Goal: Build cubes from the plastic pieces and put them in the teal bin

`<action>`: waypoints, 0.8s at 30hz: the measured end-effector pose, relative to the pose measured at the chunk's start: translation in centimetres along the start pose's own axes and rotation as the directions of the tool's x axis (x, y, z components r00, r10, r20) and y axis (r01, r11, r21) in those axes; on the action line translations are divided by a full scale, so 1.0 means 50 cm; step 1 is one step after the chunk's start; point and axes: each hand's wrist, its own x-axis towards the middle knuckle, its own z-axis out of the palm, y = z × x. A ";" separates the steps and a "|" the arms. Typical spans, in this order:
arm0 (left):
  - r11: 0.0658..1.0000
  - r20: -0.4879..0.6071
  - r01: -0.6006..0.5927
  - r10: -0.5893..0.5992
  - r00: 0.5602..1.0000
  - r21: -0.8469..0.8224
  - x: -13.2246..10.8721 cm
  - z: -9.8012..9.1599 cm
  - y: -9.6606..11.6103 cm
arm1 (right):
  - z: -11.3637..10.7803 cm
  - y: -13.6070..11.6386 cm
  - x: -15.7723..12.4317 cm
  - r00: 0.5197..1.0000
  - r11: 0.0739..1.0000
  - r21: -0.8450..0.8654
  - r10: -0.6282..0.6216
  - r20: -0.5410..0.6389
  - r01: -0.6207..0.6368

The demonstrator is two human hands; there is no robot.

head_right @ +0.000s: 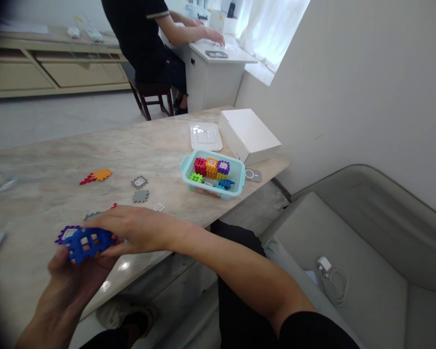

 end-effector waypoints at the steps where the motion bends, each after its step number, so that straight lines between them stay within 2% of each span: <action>1: 1.000 0.002 0.005 -0.005 1.000 0.002 -0.001 0.002 -0.002 | -0.003 -0.001 -0.002 1.000 1.000 0.004 0.017 0.002 -0.017; 9: 1.000 -0.006 0.015 -0.015 1.000 -0.017 -0.004 0.007 -0.009 | -0.019 -0.002 -0.010 1.000 0.999 0.040 0.020 -0.005 -0.020; 17: 1.000 -0.027 0.012 -0.012 1.000 -0.009 -0.009 0.012 -0.008 | -0.010 0.001 -0.011 1.000 1.000 0.023 0.000 -0.005 0.000; 24: 0.995 0.028 0.058 -0.056 0.998 -0.076 -0.006 0.011 -0.009 | -0.014 0.008 -0.014 0.999 0.996 0.079 0.046 -0.008 -0.045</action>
